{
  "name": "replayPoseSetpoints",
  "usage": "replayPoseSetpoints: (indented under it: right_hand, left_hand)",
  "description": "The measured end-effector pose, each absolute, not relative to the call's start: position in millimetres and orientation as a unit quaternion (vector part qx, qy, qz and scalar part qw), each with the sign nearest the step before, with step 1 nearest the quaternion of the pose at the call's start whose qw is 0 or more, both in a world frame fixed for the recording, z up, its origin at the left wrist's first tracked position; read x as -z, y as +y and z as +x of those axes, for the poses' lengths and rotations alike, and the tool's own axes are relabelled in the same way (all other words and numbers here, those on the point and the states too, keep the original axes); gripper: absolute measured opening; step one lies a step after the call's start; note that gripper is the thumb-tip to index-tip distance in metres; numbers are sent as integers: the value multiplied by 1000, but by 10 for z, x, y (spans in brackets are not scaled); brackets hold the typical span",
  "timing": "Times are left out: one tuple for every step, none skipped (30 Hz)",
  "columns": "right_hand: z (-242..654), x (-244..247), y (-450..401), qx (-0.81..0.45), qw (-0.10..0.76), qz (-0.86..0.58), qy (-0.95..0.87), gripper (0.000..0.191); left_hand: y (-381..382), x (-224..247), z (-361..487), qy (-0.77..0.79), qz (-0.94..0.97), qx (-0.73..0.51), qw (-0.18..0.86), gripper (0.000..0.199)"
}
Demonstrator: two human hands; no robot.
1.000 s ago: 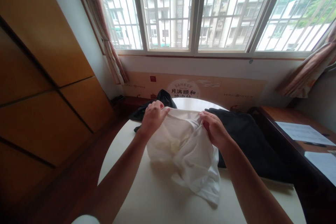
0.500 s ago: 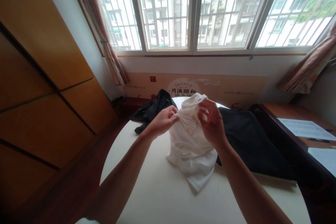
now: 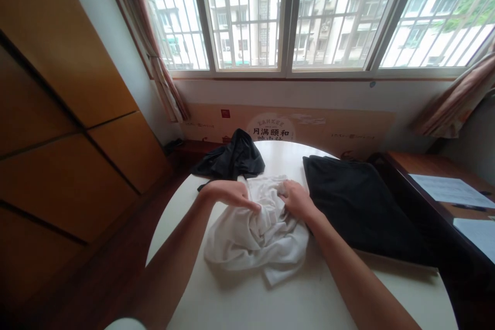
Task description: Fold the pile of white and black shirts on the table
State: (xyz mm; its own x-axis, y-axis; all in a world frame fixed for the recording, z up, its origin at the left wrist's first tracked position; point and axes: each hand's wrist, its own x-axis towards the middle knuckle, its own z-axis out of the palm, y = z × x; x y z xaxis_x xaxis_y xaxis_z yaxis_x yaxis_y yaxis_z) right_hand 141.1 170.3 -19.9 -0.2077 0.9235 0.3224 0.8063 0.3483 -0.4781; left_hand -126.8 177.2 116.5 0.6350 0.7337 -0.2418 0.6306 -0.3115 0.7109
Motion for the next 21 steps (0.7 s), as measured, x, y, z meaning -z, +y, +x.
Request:
replayPoseSetpoints:
  right_hand:
    - [1391,200,1695,-95,282,-568,-768,19]
    - [1379,187,1690,-90,287,-571,-764,20]
    - [1374,160,1686,-86,299,-571,-759,21]
    - [1374,119,1681,-79,316,-573,-752,23]
    - [1376,64,1671,-75,335,-575,-742,26]
    - [1381,-3,1657,-76,354,-579,-730,28]
    - [1389,-82,1639,-79,371,-585,-717,31]
    - [1400,-167,1618,-83,387,-590,-704,32]
    - [1418,-255,1596,-85,400,-596,-691,34]
    - [1445,-344,1575,-82,415,-601,-679,35]
    - [1483,-429,1558,-75,430,-603,-667,35]
    - [1534,-509,1544,-67,447,-604,-656,35]
    - [1597,-582,1534,-64,460,-605,-646,35]
    - [1672,-645,1525,-70,467,-607,-640,34]
    - [1754,-698,1516,-86,466,-607,-638,34]
    - [1840,-739,1506,-109,460,-607,-639,35]
    - [1924,-768,1493,-133,453,-605,-641,37]
    - [2002,-785,1478,-152,445,-604,-643,41]
    - [2071,-788,1460,-161,441,-605,-643,46]
    - [2130,-781,1442,-161,439,-608,-642,49]
    - [2177,-765,1423,-156,439,-612,-639,51]
  left_hand:
    - [1826,-1091,-1282,431,803,-74,405,60]
    - [1867,-1035,-1288,428,800,-79,413,62]
    - [1894,-997,-1287,419,800,-72,424,62]
    - [1909,-975,-1280,405,802,-53,435,60]
    - [1916,-964,-1270,392,807,-26,442,56]
    - [1919,-959,-1258,380,810,2,446,51]
    - [1921,-954,-1249,371,813,21,448,45]
    - [1926,-946,-1244,366,815,28,449,39]
    - [1938,-932,-1248,366,815,20,449,33]
    - [1957,-914,-1261,372,815,3,444,29]
    - [1984,-894,-1286,385,814,-21,434,25]
    - [2019,-875,-1321,405,812,-50,418,20]
    - [2059,-861,-1365,432,807,-84,394,16]
    - [2104,-855,-1417,464,798,-124,364,12]
    - [2148,-857,-1471,496,785,-171,331,10]
    - [2191,-867,-1526,524,767,-219,300,9]
    - [2230,-885,-1579,547,744,-267,276,8]
    - [2263,-906,-1625,564,718,-312,265,8]
    - [2290,-926,-1662,576,690,-348,266,7]
    - [2310,-943,-1690,585,665,-376,273,8]
    - [2324,-951,-1707,590,646,-394,282,8]
